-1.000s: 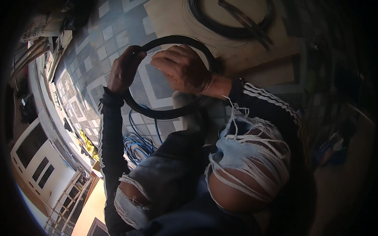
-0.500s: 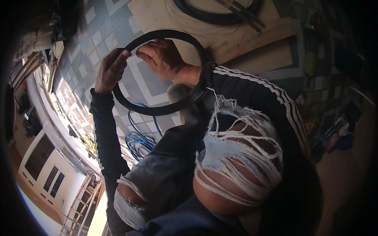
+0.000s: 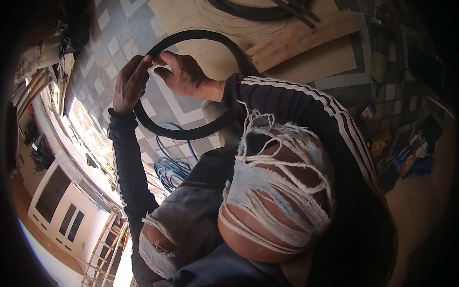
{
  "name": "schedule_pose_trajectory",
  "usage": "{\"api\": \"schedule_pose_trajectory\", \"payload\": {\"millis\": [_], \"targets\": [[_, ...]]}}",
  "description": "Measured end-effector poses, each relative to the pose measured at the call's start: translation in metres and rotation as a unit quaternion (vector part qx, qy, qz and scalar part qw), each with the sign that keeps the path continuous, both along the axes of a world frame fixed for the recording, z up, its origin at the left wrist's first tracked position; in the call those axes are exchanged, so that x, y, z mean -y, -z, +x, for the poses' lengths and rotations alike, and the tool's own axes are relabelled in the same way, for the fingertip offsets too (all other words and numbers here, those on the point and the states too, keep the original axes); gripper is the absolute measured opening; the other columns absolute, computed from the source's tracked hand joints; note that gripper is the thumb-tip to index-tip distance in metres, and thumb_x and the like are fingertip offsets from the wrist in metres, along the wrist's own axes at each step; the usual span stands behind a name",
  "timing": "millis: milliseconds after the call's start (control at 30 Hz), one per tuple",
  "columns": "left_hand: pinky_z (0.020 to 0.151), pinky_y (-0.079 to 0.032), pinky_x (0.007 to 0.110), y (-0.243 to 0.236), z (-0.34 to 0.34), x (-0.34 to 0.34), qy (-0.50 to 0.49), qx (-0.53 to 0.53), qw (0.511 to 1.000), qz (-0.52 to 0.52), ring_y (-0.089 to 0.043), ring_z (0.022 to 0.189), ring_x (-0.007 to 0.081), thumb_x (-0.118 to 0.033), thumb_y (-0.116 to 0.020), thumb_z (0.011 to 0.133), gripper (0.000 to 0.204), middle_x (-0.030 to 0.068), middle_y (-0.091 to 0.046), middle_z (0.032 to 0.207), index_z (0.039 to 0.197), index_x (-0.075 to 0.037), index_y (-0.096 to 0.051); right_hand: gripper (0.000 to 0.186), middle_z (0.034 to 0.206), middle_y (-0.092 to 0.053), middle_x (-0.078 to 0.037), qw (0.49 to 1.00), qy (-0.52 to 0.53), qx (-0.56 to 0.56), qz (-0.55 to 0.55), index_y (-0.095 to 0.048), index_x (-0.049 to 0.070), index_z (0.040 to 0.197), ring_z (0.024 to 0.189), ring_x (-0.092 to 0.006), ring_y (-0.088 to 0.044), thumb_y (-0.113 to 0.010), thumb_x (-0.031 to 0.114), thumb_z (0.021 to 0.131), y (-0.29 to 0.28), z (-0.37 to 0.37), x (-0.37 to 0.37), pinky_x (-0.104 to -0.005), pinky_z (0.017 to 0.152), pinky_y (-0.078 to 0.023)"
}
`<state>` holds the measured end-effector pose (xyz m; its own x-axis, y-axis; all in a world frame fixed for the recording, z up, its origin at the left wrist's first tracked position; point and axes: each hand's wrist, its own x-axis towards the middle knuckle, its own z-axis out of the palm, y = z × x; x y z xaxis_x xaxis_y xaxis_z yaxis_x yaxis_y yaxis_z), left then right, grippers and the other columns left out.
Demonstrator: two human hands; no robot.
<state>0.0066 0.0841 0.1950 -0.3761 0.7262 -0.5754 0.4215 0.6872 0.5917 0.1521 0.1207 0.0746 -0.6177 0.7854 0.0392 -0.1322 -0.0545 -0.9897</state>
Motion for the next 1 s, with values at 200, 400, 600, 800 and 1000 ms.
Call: {"api": "schedule_pose_trajectory", "payload": {"millis": [200,400,600,800,1000], "targets": [[0.062,-0.044,0.035,0.010,-0.001,0.003,0.042,-0.051,0.998,0.023,-0.053,0.064,0.0200,-0.048,-0.056,0.106,0.050,0.0086,-0.054,0.070,0.097,0.000,-0.064,0.014,0.086,-0.073,-0.014,0.996,-0.024,0.053,0.068,-0.069,0.007,0.103,0.078,-0.0316,-0.071,-0.063,0.020,0.100,-0.006,0.001,-0.008,-0.0402,0.070,-0.054],[0.063,-0.046,0.037,0.018,-0.003,0.006,0.085,-0.079,0.989,0.092,-0.056,0.064,0.0252,-0.046,-0.052,0.108,0.048,0.0116,-0.057,0.072,0.098,0.000,-0.063,0.013,0.081,-0.070,-0.007,0.897,-0.148,0.007,-0.416,-0.069,0.004,0.095,0.070,-0.0187,-0.067,-0.061,0.015,0.095,-0.019,-0.006,-0.020,-0.0373,0.062,-0.052],[0.055,-0.041,0.031,0.007,-0.011,0.013,-0.016,0.059,0.998,0.016,-0.048,0.058,0.0140,-0.046,-0.045,0.108,0.049,0.0033,-0.052,0.068,0.101,-0.001,-0.063,0.024,0.095,-0.075,-0.013,0.957,-0.233,0.146,-0.095,-0.071,0.002,0.107,0.084,-0.0281,-0.073,-0.066,0.021,0.093,-0.025,0.035,-0.069,-0.0387,0.073,-0.056],[0.054,-0.042,0.032,0.008,-0.016,0.022,-0.040,0.071,0.996,0.036,-0.048,0.057,0.0134,-0.038,-0.039,0.107,0.046,0.0026,-0.052,0.067,0.105,0.000,-0.064,0.046,0.122,-0.066,-0.015,0.753,-0.004,0.466,0.464,-0.067,0.006,0.120,0.108,-0.0327,-0.066,-0.082,0.031,0.085,-0.013,0.151,-0.199,-0.0470,0.086,-0.056],[0.061,-0.047,0.034,0.003,-0.011,0.019,-0.025,0.035,0.998,0.045,-0.055,0.061,0.0181,-0.034,-0.037,0.107,0.045,0.0069,-0.061,0.071,0.107,0.002,-0.064,0.047,0.111,-0.072,-0.018,0.697,-0.111,0.619,0.345,-0.067,0.006,0.119,0.103,-0.0378,-0.070,-0.075,0.040,0.088,0.003,0.180,-0.236,-0.0500,0.081,-0.057]]}}
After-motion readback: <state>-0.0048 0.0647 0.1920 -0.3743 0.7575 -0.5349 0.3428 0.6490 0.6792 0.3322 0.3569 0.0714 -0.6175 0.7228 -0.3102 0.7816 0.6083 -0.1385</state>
